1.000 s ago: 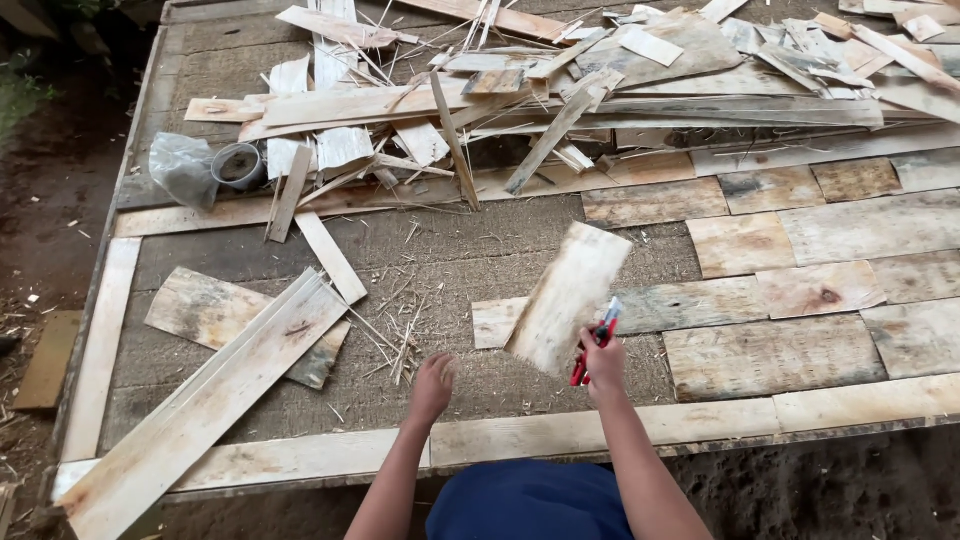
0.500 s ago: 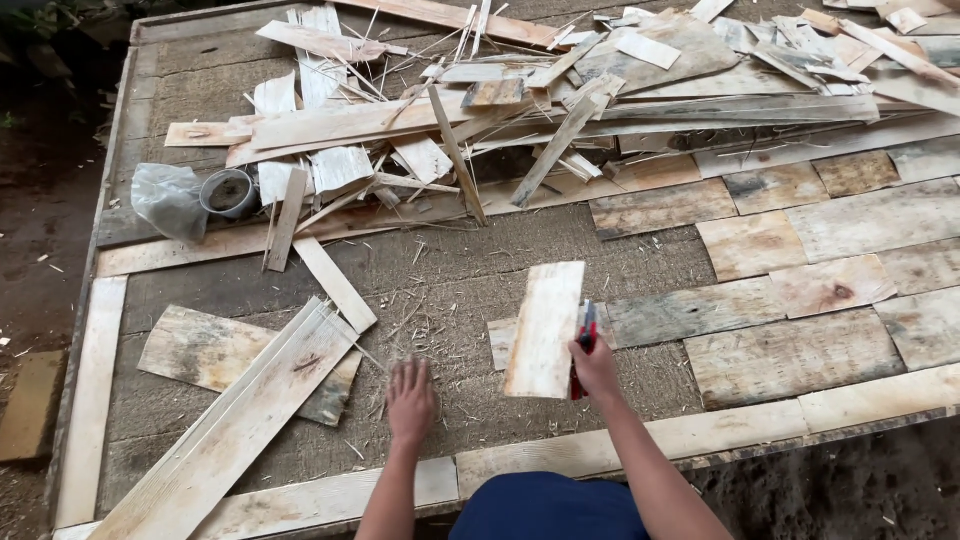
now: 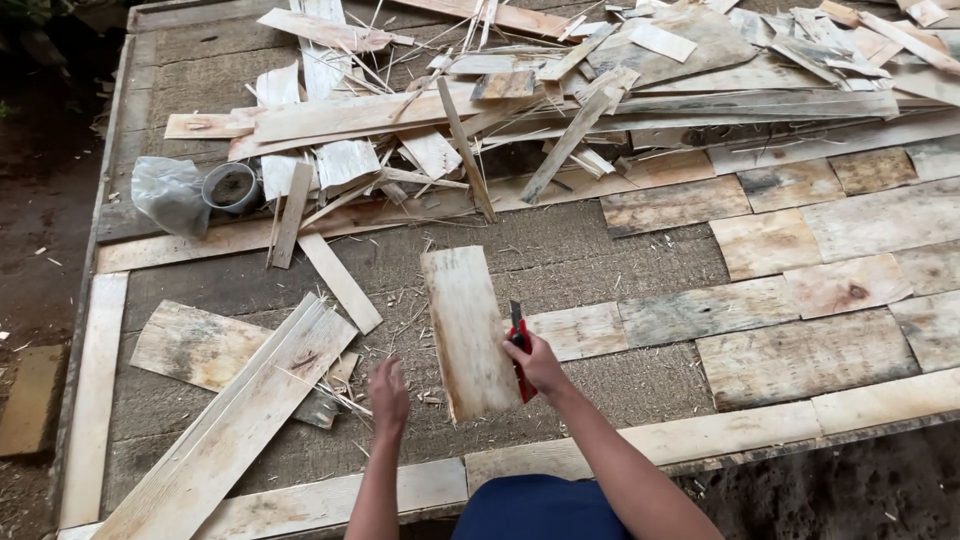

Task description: The person uses a red utility knife to shave thin strips from several small wooden planks on a workbench. They repeatedly position each plank, draw the knife along its surface to remove shavings, and set the pieces aside. The workbench is cluttered with wood scraps and shavings.

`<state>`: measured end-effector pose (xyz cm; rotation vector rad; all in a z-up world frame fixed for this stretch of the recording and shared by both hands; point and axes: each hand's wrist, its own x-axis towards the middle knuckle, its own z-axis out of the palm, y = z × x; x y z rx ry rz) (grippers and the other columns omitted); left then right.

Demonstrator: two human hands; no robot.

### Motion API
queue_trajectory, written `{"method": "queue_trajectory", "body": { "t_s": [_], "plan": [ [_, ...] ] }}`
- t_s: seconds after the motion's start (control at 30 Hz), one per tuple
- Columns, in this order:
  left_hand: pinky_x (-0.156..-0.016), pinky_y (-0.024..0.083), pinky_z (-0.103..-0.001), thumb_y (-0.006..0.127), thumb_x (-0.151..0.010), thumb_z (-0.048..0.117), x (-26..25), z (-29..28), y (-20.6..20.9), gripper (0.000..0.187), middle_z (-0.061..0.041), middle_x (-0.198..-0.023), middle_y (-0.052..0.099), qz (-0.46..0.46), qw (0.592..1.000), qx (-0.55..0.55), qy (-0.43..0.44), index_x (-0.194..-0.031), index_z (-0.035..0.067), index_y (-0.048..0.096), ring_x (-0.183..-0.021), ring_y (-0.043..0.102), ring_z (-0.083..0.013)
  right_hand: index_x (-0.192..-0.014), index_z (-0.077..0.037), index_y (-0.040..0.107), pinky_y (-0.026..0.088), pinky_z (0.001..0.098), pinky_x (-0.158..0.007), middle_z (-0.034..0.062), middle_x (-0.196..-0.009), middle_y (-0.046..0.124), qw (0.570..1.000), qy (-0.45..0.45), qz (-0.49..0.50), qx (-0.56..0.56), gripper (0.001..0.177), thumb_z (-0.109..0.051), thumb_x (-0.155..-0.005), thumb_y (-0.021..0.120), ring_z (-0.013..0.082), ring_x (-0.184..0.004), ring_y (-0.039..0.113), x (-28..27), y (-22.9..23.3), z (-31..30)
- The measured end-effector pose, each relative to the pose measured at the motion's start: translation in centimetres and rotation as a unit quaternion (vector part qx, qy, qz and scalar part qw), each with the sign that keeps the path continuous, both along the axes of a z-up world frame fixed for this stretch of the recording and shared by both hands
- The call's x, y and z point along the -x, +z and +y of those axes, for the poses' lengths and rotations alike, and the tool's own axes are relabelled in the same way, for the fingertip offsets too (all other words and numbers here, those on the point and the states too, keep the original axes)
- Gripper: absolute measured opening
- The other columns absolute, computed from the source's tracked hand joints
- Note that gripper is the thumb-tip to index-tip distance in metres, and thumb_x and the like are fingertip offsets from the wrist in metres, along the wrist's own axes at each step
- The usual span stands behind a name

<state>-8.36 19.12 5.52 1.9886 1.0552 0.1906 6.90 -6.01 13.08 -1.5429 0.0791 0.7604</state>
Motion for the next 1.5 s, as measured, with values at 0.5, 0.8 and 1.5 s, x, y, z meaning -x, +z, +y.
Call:
{"method": "queue_trajectory", "body": {
  "t_s": [0.5,0.8,1.5],
  "plan": [
    [-0.055,0.065,-0.046,0.058,-0.099,0.067,-7.2,-11.7,-0.4,0.058,-0.015,-0.096,0.048,-0.131,0.848,0.491,0.149,-0.118,0.012,0.054,-0.070,0.063,-0.0275,-0.108,-0.004,0.067,0.061,0.0281,-0.046,0.0137,-0.087,0.073,0.995,0.099,-0.002,0.003,0.028,-0.020,-0.091,0.082,0.0217,-0.070,0.072,4.9,-1.3,1.0],
    [-0.056,0.053,-0.029,0.070,-0.099,0.021,-3.8,-3.3,-4.7,0.022,-0.008,-0.084,0.067,-0.170,0.946,0.237,0.137,-0.110,0.010,0.055,-0.069,0.063,-0.0165,-0.113,-0.005,0.061,0.056,0.0300,-0.040,0.0223,-0.105,0.077,0.993,0.008,0.116,0.017,0.029,-0.019,-0.091,0.076,0.0318,-0.071,0.078,2.6,0.7,-2.3],
    [-0.083,0.061,-0.042,0.086,-0.080,0.017,-1.3,-3.7,-1.9,0.054,-0.008,-0.089,0.073,0.069,0.991,0.116,-0.014,-0.128,0.012,0.062,-0.093,0.073,-0.0279,-0.108,-0.008,0.072,0.063,0.0232,-0.048,0.0089,-0.096,0.080,0.955,0.143,-0.002,0.259,0.031,-0.011,-0.079,0.084,0.0202,-0.059,0.076,2.1,-6.1,0.5]
  ]
}}
